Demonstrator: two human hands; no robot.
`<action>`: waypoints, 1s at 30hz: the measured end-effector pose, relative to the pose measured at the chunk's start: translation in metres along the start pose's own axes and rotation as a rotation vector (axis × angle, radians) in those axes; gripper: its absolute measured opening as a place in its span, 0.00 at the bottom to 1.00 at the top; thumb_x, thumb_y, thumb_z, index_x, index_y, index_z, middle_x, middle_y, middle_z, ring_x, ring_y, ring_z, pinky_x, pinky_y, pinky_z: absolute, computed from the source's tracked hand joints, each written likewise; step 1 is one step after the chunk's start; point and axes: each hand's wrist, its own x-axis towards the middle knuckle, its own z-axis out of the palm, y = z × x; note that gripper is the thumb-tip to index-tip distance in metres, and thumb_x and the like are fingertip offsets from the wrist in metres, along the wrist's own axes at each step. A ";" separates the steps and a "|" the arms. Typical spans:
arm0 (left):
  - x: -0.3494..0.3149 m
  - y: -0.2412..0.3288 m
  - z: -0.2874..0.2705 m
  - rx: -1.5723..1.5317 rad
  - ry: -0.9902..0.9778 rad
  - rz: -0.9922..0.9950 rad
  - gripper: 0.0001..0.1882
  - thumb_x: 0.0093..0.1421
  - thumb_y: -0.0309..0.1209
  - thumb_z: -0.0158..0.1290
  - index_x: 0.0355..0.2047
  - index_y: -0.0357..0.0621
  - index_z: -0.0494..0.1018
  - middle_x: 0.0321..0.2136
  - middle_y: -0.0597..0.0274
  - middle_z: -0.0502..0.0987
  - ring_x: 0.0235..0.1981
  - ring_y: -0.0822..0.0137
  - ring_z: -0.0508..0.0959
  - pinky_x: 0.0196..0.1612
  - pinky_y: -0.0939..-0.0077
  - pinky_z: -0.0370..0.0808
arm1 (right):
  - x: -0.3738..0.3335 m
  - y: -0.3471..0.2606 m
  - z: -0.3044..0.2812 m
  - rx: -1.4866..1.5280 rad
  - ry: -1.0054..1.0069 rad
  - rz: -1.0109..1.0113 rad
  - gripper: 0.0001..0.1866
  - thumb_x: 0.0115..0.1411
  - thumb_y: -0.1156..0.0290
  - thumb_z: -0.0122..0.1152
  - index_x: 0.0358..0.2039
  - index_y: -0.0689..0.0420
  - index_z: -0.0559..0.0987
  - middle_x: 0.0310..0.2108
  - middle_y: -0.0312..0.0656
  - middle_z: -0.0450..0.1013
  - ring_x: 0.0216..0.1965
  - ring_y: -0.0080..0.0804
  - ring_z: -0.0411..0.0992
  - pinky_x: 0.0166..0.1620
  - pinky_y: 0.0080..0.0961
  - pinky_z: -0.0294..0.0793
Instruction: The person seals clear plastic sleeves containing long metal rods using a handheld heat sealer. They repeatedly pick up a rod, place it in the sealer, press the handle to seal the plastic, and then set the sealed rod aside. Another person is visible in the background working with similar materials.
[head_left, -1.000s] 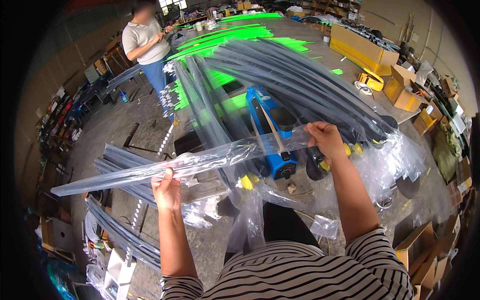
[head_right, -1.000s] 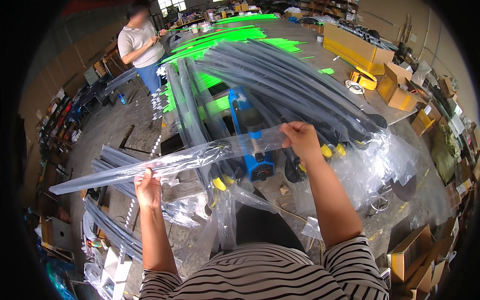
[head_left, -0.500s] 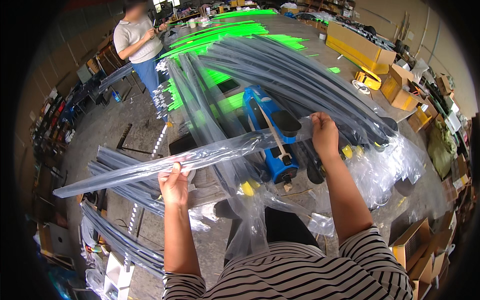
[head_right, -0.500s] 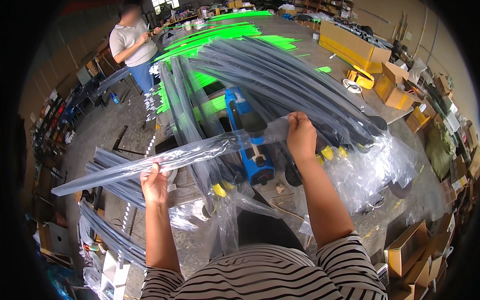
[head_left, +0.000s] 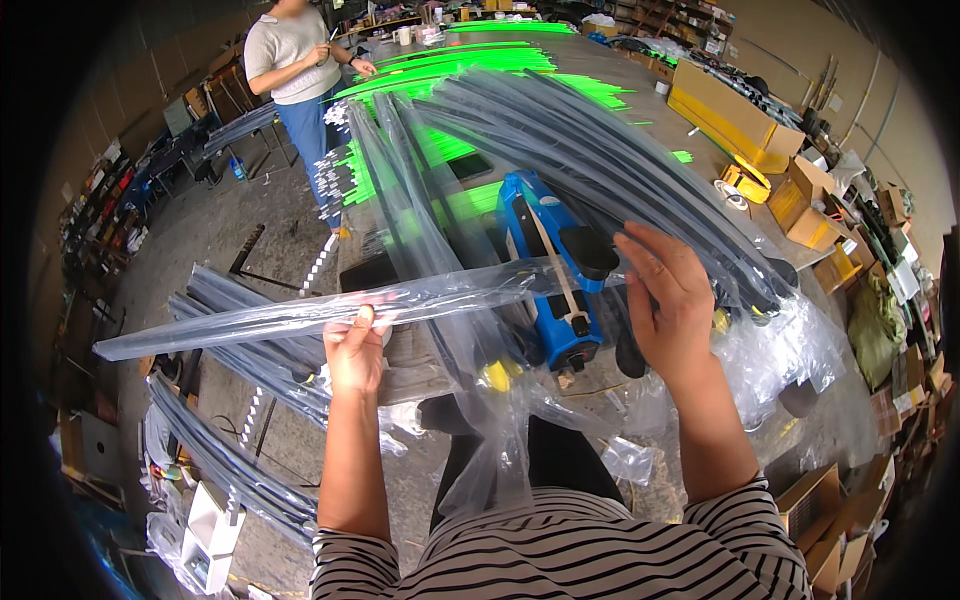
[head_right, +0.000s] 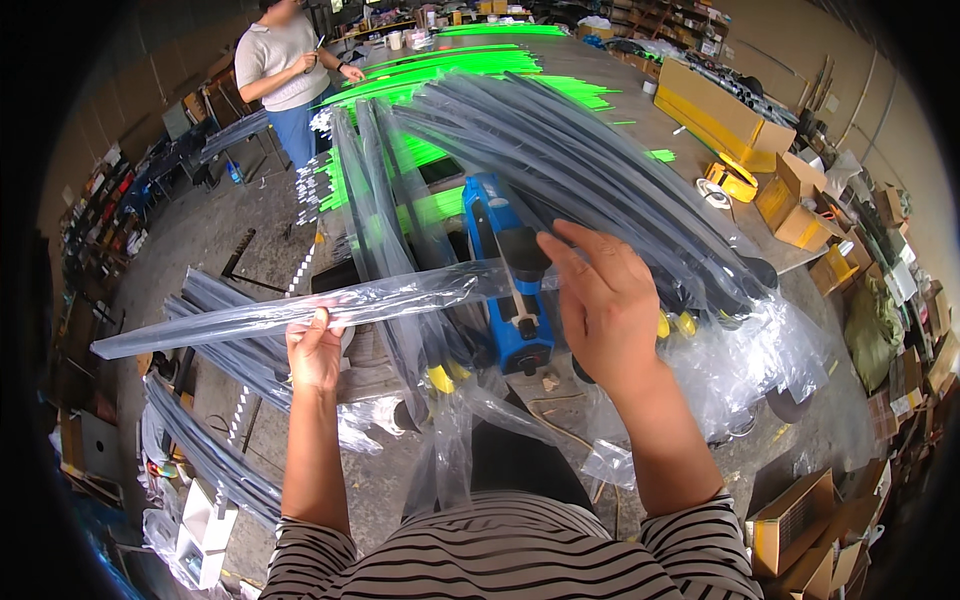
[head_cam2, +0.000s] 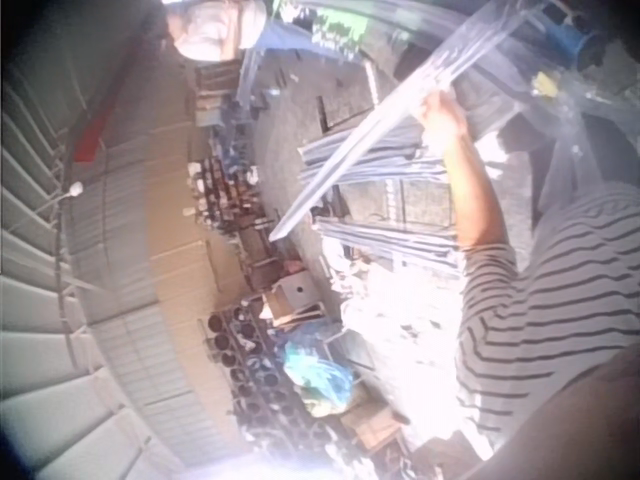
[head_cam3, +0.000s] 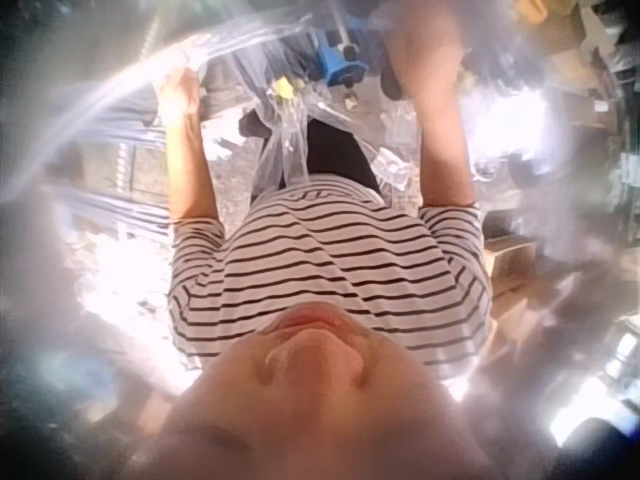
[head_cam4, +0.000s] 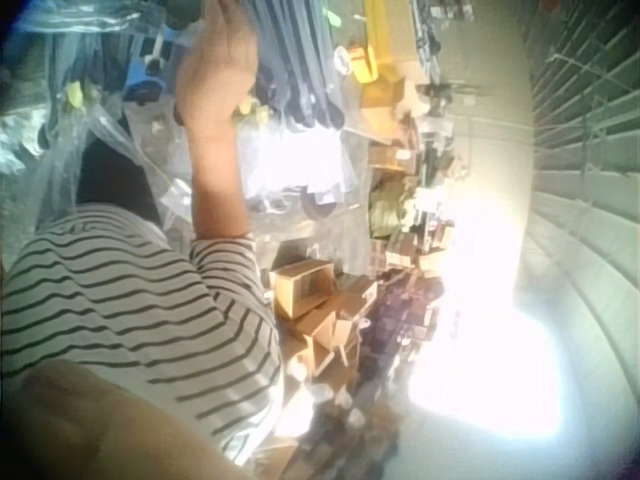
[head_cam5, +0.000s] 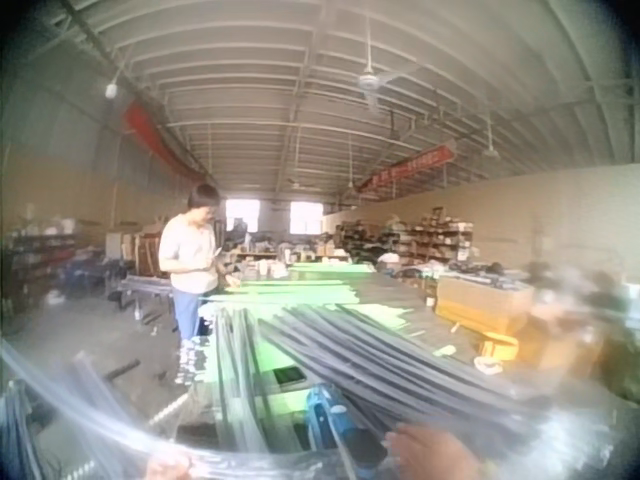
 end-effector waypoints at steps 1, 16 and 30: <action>-0.001 0.000 -0.001 0.002 0.006 -0.001 0.08 0.51 0.19 0.49 0.33 0.35 0.68 0.29 0.55 0.73 0.35 0.57 0.74 0.37 0.66 0.74 | 0.001 -0.002 0.000 -0.035 -0.032 -0.059 0.18 0.40 0.82 0.52 0.36 0.56 0.75 0.35 0.40 0.70 0.37 0.36 0.68 0.44 0.32 0.65; 0.004 0.002 -0.003 0.028 -0.021 -0.014 0.10 0.50 0.19 0.50 0.35 0.34 0.68 0.30 0.54 0.73 0.36 0.55 0.74 0.37 0.65 0.74 | -0.023 -0.001 0.009 -0.014 -0.064 -0.032 0.16 0.36 0.82 0.53 0.29 0.53 0.77 0.28 0.37 0.66 0.37 0.34 0.67 0.50 0.41 0.58; 0.004 0.007 0.004 0.123 -0.041 0.004 0.12 0.49 0.21 0.52 0.36 0.35 0.67 0.30 0.55 0.72 0.36 0.55 0.74 0.37 0.66 0.75 | -0.050 0.003 0.032 0.091 -0.012 0.012 0.13 0.32 0.84 0.53 0.22 0.57 0.76 0.19 0.37 0.59 0.23 0.33 0.60 0.31 0.27 0.56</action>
